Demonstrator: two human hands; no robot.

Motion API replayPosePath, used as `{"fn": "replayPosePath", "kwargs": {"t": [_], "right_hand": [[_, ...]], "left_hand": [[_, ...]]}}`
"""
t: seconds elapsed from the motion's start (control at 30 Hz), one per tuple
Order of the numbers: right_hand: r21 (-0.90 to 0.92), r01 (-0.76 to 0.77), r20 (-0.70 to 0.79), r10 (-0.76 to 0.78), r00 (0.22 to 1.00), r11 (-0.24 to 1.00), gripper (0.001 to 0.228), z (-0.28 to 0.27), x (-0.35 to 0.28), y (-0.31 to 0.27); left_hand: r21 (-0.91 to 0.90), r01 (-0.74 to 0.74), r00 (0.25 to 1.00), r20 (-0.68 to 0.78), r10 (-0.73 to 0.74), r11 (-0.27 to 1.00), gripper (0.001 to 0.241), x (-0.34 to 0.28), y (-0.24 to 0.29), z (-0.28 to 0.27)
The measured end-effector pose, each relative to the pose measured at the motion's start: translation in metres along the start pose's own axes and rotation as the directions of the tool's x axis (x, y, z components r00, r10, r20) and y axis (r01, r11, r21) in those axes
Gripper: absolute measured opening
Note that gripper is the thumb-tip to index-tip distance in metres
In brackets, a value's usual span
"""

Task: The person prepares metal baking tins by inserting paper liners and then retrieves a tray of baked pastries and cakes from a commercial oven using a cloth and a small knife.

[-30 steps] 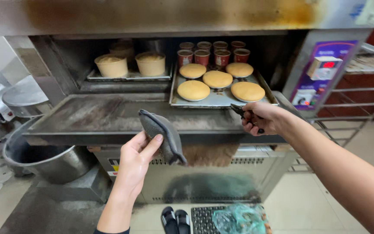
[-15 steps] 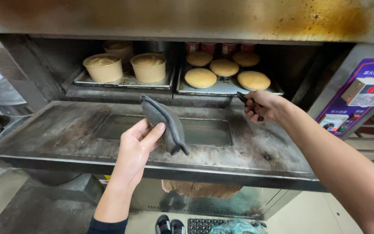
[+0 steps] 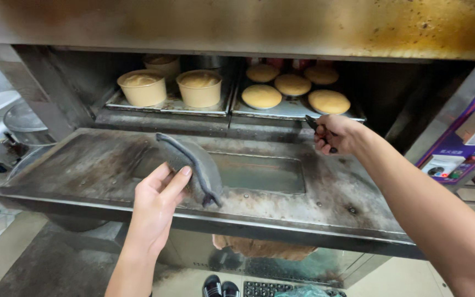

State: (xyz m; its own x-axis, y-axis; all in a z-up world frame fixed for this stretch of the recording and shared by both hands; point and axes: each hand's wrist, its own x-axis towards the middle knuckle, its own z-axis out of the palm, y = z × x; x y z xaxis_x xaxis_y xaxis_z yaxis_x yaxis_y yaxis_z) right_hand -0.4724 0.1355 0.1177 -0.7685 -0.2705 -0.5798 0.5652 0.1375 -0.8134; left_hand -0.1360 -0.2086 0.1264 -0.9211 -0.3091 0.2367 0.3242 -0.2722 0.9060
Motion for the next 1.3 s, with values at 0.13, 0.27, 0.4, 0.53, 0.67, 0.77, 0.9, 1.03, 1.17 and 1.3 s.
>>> {"fn": "replayPosePath", "kwargs": {"t": [0.13, 0.27, 0.4, 0.53, 0.67, 0.77, 0.9, 1.03, 1.17, 1.3], "right_hand": [[-0.001, -0.001, -0.040, 0.001, 0.999, 1.000, 0.048, 0.006, -0.001, -0.001], [-0.221, 0.045, -0.153, -0.080, 0.985, 0.974, 0.048, 0.039, -0.047, 0.008], [-0.350, 0.308, -0.007, -0.331, 0.943, 0.885, 0.045, 0.102, -0.114, 0.016], [-0.613, 0.370, 0.075, -0.415, 0.907, 0.698, 0.050, 0.168, -0.167, 0.027], [-0.598, 0.731, 0.369, -0.697, 0.615, 0.328, 0.038, 0.216, -0.204, 0.050], [-0.596, 0.794, 0.463, -0.758, 0.459, 0.117, 0.040, 0.244, -0.225, 0.060], [-0.678, 0.722, 0.419, -0.732, 0.537, 0.141, 0.047, 0.258, -0.251, 0.061], [-0.693, 0.616, 0.249, -0.678, 0.692, 0.374, 0.048, 0.248, -0.286, 0.065], [-0.773, 0.590, 0.182, -0.809, 0.559, 0.234, 0.043, 0.236, -0.323, 0.063], [-0.738, 0.635, 0.144, -0.866, 0.479, 0.229, 0.040, 0.239, -0.329, 0.039]], "left_hand": [[-0.092, -0.009, 0.999, -0.052, 0.004, 0.996, 0.020, -0.014, 0.004, -0.017], [-0.192, -0.075, 0.996, -0.070, 0.063, 0.979, 0.020, -0.024, -0.002, -0.033], [-0.388, -0.193, 0.925, -0.378, 0.036, 0.901, 0.033, -0.052, -0.018, -0.057], [0.031, -0.618, 0.556, -0.689, 0.465, 0.786, 0.040, -0.091, -0.070, -0.100], [-0.444, -0.331, 0.596, -0.782, -0.180, 0.833, 0.040, -0.093, -0.145, -0.137], [-0.699, -0.105, 0.759, -0.516, -0.398, 0.707, 0.038, -0.058, -0.204, -0.134], [-0.868, -0.044, 0.923, -0.224, -0.312, 0.494, 0.043, 0.005, -0.244, -0.112], [-0.876, -0.012, 0.846, -0.267, -0.462, 0.483, 0.050, 0.023, -0.227, -0.096], [-0.826, 0.085, 0.814, -0.265, -0.516, 0.557, 0.050, 0.011, -0.161, -0.077], [-0.866, -0.025, 0.979, -0.122, -0.161, 0.500, 0.048, 0.044, -0.090, -0.044]]}}
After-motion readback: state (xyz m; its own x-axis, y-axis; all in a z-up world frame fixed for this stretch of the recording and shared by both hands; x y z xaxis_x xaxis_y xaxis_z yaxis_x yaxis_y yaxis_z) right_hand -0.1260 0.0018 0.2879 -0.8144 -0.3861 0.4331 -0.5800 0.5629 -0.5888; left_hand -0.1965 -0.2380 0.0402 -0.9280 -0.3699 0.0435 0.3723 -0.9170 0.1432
